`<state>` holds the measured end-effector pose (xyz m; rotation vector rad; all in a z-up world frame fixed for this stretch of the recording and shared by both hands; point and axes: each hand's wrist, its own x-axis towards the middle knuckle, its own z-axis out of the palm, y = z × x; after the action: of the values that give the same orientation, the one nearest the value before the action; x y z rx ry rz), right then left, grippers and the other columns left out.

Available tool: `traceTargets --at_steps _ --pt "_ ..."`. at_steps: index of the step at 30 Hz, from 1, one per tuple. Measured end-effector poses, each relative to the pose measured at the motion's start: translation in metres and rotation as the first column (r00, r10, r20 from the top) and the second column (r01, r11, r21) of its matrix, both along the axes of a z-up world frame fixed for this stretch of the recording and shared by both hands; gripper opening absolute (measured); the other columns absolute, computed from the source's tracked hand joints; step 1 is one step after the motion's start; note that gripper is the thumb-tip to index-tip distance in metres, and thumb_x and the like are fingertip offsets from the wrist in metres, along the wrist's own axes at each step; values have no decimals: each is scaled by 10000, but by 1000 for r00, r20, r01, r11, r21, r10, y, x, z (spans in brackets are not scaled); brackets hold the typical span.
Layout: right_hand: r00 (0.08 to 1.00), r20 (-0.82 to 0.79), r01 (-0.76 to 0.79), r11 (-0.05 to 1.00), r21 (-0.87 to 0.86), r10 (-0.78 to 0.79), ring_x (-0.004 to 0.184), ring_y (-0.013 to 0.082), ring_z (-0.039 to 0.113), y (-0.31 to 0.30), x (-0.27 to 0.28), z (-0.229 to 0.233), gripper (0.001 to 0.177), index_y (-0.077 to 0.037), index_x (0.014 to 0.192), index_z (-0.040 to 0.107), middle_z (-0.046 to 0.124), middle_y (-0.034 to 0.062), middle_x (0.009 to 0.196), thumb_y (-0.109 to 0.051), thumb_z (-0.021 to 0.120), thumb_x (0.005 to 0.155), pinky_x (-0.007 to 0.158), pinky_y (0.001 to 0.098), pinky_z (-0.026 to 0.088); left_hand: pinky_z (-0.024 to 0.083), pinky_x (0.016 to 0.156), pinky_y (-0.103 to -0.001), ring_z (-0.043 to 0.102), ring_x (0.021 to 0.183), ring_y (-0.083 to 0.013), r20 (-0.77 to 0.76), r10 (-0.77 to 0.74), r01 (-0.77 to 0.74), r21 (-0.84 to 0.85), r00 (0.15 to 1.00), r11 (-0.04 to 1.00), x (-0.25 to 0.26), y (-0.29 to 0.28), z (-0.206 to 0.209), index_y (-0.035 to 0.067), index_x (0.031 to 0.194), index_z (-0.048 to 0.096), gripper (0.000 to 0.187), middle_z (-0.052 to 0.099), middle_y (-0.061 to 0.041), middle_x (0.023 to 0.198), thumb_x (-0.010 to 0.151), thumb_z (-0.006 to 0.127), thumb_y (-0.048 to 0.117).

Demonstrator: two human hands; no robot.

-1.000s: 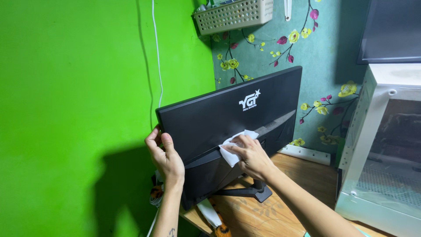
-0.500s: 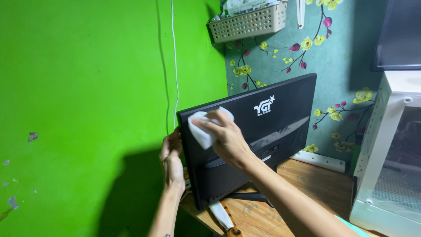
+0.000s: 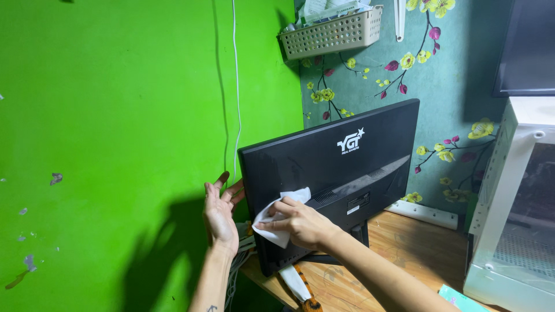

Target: The person takes a wet wipe from a package and uses it to wipe the back casing and stand of a computer monitor.

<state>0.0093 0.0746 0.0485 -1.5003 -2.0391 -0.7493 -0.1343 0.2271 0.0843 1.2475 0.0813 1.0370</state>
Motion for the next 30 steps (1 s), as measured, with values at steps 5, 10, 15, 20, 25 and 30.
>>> traceTargets --at_steps 5,10,15,20,25,30 --pt "972 -232 92 971 222 -39 1084 310 631 1 1 16 627 -252 1246 740 629 141 1179 104 650 738 928 393 573 252 1145 -469 631 1140 -233 -27 71 -70 30 997 997 6 -5 -2 125 1480 483 746 737 -108 1229 979 252 627" --pt "906 -405 346 763 546 -120 1087 344 644 3 -15 76 751 -190 1363 690 607 183 1200 185 565 724 910 410 567 335 1134 -469 640 1113 -225 36 116 -114 -57 993 992 14 -10 -7 104 1424 580 713 754 -121 1165 1002 332 623" --pt "954 -285 218 864 455 -91 1013 322 593 5 -40 99 624 -142 1398 626 551 198 1138 25 710 802 907 406 520 324 1115 -437 609 1121 -220 -11 152 -153 -100 988 983 14 -16 -4 131 1406 586 674 717 -122 1220 997 336 605" --pt "964 -244 197 901 385 -107 948 307 533 8 -52 110 471 -129 1373 644 505 170 1046 -133 772 920 845 398 471 404 1052 -392 632 1113 -201 -23 221 -221 -6 975 975 11 -22 5 118 1376 591 580 701 -105 1256 1000 396 514" --pt "955 -214 279 875 395 -208 905 283 583 20 -20 118 374 -200 1240 778 578 112 973 -96 742 883 762 371 509 474 940 -366 602 1059 -227 -179 450 -435 119 875 893 24 -26 10 113 1324 639 442 667 -113 1169 995 548 393" --pt "942 -256 313 845 433 -218 928 275 633 -1 68 110 363 -158 1200 779 579 145 981 -43 732 859 787 372 563 480 917 -382 625 1025 -231 -159 631 -580 276 759 767 27 -28 15 124 1319 579 424 668 -79 1110 963 593 355"
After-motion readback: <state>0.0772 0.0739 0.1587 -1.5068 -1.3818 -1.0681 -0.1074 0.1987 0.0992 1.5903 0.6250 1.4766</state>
